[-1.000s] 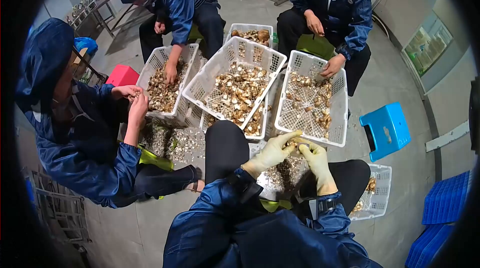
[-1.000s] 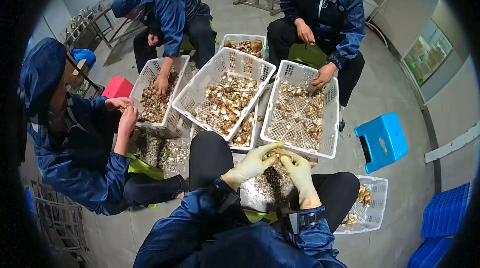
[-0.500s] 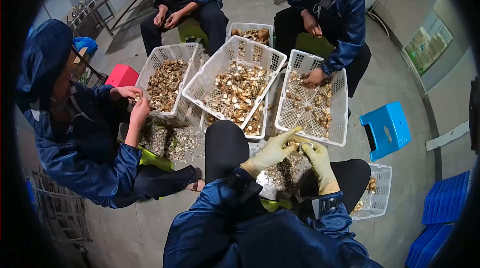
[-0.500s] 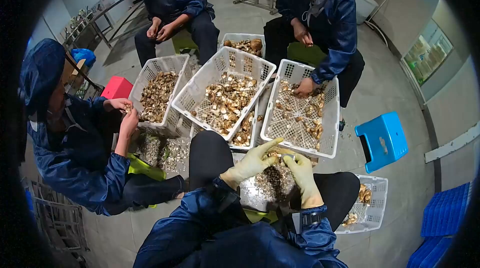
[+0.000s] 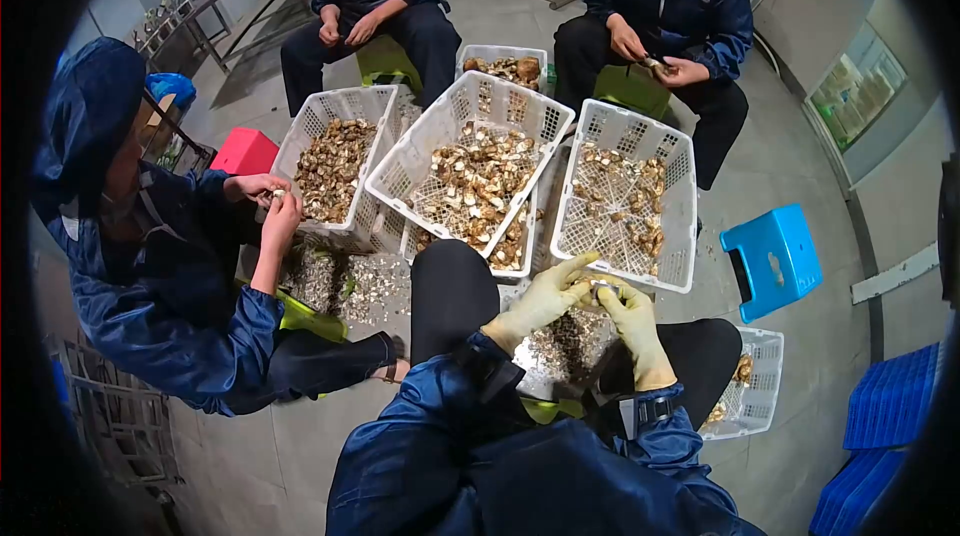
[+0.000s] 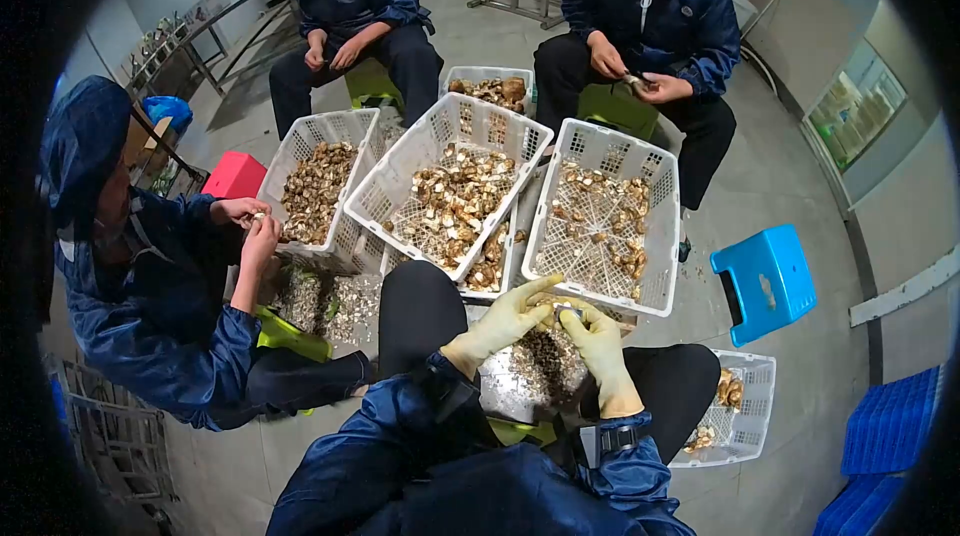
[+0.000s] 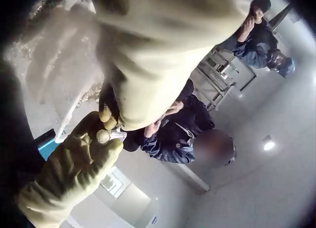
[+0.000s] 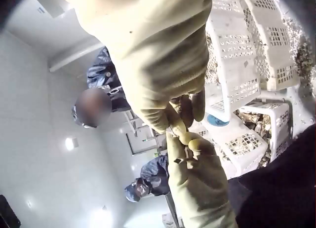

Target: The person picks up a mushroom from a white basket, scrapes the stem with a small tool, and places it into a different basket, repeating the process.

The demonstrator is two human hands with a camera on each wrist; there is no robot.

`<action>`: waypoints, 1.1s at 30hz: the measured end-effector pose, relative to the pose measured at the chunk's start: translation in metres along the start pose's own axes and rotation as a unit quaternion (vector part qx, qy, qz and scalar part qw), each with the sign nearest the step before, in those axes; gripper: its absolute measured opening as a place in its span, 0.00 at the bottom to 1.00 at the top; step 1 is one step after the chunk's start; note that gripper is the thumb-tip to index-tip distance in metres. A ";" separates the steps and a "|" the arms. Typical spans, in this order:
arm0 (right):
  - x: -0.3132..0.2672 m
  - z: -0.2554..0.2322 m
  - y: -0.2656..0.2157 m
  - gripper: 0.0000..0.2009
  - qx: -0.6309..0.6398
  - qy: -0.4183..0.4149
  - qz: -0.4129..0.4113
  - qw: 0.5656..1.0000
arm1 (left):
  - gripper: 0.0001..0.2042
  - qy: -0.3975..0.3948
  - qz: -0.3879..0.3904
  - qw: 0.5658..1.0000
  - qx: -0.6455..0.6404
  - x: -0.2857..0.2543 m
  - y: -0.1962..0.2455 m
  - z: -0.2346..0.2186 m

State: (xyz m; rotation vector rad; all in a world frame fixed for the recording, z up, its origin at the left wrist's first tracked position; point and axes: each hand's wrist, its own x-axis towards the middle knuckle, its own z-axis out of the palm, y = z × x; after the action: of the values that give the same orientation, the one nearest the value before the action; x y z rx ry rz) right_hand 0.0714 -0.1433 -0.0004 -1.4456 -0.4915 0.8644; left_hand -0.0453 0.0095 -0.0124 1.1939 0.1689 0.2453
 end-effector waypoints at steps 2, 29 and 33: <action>0.004 -0.008 0.008 0.11 0.013 -0.002 0.011 1.000 | 0.28 -0.004 -0.032 0.999 -0.042 0.000 -0.003 -0.001; 0.002 0.004 0.010 0.13 -0.046 0.041 -0.005 0.998 | 0.15 0.155 -0.106 0.982 -0.027 0.002 -0.014 0.013; 0.000 0.003 0.010 0.12 -0.122 0.071 -0.027 0.990 | 0.15 0.136 -0.116 0.984 -0.006 0.001 -0.012 0.015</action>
State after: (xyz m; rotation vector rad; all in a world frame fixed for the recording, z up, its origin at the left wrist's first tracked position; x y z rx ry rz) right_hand 0.0673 -0.1425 -0.0102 -1.6969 -0.5400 0.6701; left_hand -0.0394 -0.0076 -0.0185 1.1141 0.5416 0.2037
